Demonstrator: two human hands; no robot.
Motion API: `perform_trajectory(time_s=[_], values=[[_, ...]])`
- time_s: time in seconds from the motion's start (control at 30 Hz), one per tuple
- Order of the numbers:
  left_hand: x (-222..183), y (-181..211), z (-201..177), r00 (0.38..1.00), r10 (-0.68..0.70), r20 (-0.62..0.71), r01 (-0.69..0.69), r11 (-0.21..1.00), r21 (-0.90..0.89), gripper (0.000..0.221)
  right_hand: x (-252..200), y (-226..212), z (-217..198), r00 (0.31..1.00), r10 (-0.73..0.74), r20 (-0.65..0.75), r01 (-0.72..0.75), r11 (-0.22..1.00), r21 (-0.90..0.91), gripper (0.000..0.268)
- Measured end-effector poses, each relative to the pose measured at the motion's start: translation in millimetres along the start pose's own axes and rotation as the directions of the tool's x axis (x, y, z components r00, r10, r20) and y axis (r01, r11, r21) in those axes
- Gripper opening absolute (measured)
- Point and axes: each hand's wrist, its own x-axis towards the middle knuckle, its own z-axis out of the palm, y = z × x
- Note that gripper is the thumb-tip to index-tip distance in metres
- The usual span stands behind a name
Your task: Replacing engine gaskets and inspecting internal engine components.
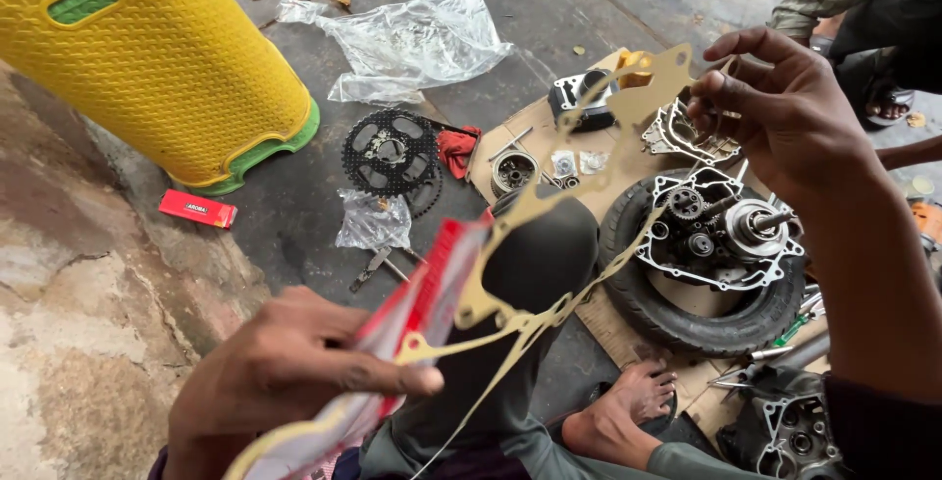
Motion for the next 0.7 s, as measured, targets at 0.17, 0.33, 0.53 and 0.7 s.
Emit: perform_trajectory(time_s=[0.17, 0.33, 0.53, 0.7], values=[[-17, 10, -16, 0.939, -0.215, -0.268, 0.200, 0.976, -0.082, 0.040, -8, 0, -13, 0.984, 0.103, -0.147, -0.120, 0.986, -0.112, 0.017], [-55, 13, -27, 0.659, -0.424, -0.621, 0.420, 0.893, -0.164, 0.027, -55, 13, -58, 0.999, 0.031, -0.030, -0.033, 0.997, -0.065, 0.012], [-24, 42, -48, 0.585, -0.290, -0.757, 0.521, 0.850, 0.078, 0.019, -101, -20, 13, 0.988, 0.089, -0.127, -0.128, 0.931, -0.343, 0.020], [-5, 24, -60, 0.588, -0.370, -0.720, 0.591, 0.804, 0.069, 0.024, -72, -15, 49, 0.943, 0.264, -0.201, -0.315, 0.903, -0.293, 0.021]])
